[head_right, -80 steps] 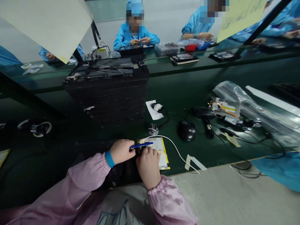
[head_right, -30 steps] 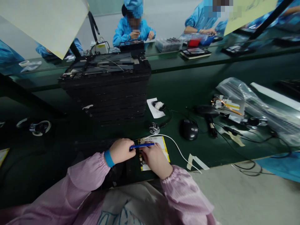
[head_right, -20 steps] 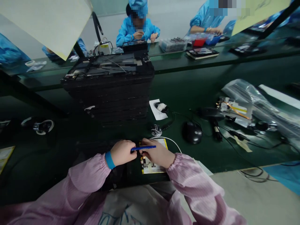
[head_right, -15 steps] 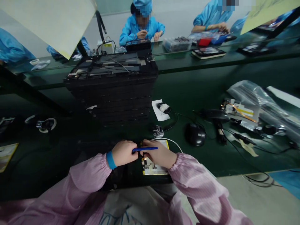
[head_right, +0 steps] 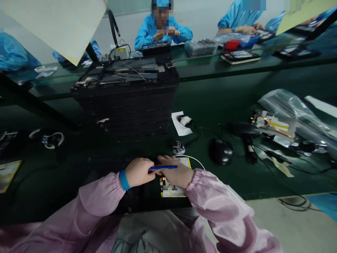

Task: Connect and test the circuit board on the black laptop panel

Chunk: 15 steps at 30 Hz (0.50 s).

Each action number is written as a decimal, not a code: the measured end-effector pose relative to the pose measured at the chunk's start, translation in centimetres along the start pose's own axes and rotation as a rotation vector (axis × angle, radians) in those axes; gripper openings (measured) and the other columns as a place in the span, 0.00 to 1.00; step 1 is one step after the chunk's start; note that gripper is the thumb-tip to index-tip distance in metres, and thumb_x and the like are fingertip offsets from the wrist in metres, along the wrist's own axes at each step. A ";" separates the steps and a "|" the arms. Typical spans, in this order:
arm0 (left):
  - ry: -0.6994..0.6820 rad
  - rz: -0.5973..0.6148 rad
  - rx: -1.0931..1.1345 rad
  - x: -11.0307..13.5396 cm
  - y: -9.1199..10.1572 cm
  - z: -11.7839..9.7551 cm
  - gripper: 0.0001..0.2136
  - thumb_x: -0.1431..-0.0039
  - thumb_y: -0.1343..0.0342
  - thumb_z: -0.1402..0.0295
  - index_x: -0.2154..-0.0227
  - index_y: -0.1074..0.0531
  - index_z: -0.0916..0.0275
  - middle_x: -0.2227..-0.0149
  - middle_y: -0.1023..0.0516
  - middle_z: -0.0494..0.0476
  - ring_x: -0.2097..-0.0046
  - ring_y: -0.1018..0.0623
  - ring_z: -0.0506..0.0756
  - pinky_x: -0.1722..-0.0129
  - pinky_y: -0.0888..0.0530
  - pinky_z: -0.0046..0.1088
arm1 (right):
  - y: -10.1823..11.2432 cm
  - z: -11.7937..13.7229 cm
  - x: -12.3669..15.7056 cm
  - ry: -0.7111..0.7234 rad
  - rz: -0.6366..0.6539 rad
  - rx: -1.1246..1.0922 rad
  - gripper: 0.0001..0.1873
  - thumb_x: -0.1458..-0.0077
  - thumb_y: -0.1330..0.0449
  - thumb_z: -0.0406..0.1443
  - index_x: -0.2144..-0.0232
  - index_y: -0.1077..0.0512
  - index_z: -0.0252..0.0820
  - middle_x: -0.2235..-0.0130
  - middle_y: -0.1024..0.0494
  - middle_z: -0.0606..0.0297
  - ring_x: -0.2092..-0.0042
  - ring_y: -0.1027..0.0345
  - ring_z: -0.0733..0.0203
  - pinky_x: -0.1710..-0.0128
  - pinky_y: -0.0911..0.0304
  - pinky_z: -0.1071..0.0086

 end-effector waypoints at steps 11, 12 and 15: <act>-0.004 -0.020 0.013 -0.1 0.0 0.1 0.07 0.50 0.48 0.67 0.78 0.29 0.62 0.72 0.23 0.57 0.68 0.24 0.57 0.70 0.32 0.29 | -0.6 -1.0 0.2 0.138 -0.045 -0.111 0.13 0.49 0.49 0.22 0.69 0.30 0.42 0.63 0.35 0.61 0.60 0.42 0.58 0.57 0.43 0.64; -0.005 -0.021 0.012 -0.1 -0.1 0.1 0.07 0.50 0.48 0.67 0.78 0.29 0.62 0.72 0.23 0.57 0.68 0.24 0.57 0.70 0.32 0.29 | -0.5 -1.0 0.2 0.136 -0.047 -0.134 0.13 0.49 0.49 0.22 0.70 0.30 0.42 0.63 0.35 0.62 0.60 0.42 0.59 0.57 0.43 0.64; -0.012 -0.025 0.025 -0.1 -0.1 0.2 0.06 0.51 0.49 0.68 0.79 0.29 0.62 0.73 0.23 0.57 0.69 0.24 0.57 0.71 0.33 0.29 | -0.4 -1.1 0.4 0.136 -0.106 -0.230 0.12 0.47 0.49 0.23 0.70 0.30 0.41 0.64 0.34 0.62 0.61 0.40 0.59 0.57 0.42 0.64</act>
Point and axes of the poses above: each hand's wrist, its own x-axis away from the middle knuckle, its own y-axis out of the back of the hand, z = x × y, the point moved 4 cm from there along -x, towards the middle knuckle
